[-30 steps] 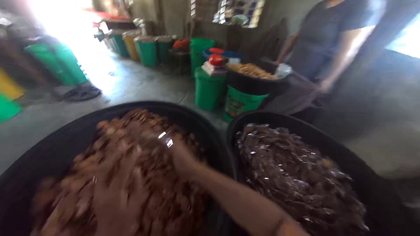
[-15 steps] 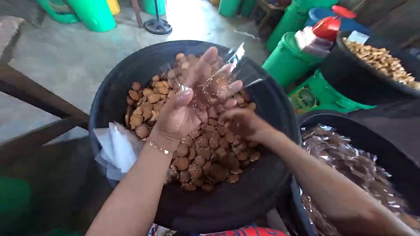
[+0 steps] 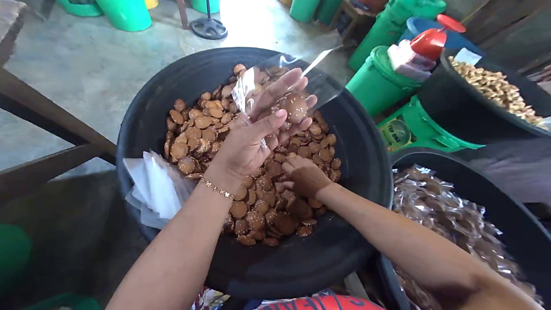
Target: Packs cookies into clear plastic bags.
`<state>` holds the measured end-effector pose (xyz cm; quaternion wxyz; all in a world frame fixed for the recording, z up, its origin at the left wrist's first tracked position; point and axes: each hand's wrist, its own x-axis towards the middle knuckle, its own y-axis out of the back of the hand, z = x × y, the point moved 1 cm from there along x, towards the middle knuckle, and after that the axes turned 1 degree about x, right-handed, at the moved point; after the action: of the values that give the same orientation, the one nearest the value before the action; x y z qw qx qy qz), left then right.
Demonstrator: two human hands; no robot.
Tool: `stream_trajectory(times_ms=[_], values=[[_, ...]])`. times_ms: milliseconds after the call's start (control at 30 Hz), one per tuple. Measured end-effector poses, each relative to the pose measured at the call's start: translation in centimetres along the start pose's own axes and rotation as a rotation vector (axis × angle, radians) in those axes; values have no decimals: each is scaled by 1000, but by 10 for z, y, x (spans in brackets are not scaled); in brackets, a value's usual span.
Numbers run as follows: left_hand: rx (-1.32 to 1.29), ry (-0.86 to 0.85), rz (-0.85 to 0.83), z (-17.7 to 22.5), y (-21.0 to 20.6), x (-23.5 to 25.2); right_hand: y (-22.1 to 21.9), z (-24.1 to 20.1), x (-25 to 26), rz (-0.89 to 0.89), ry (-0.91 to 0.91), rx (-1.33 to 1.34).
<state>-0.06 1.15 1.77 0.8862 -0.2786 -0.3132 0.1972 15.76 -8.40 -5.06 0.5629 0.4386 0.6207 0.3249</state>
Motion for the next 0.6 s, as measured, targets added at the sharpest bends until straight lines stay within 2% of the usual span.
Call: stream_trajectory(times_ms=[100,267,333,467,533,600], values=[[14,6,14,-1,2,0,1,8,3,94,-59,-12],[-3,15,43,-1,0,-1,-7,19,7,-117,-178,-85],[-2,21,44,1,-1,1,6,6,6,-95,-190,34],[0,16,45,2,2,2,26,-35,19,-99,-143,455],[1,22,60,4,6,1,26,-51,33,-108,-118,469],[29,53,96,7,8,0,31,-67,41,-151,-131,362]])
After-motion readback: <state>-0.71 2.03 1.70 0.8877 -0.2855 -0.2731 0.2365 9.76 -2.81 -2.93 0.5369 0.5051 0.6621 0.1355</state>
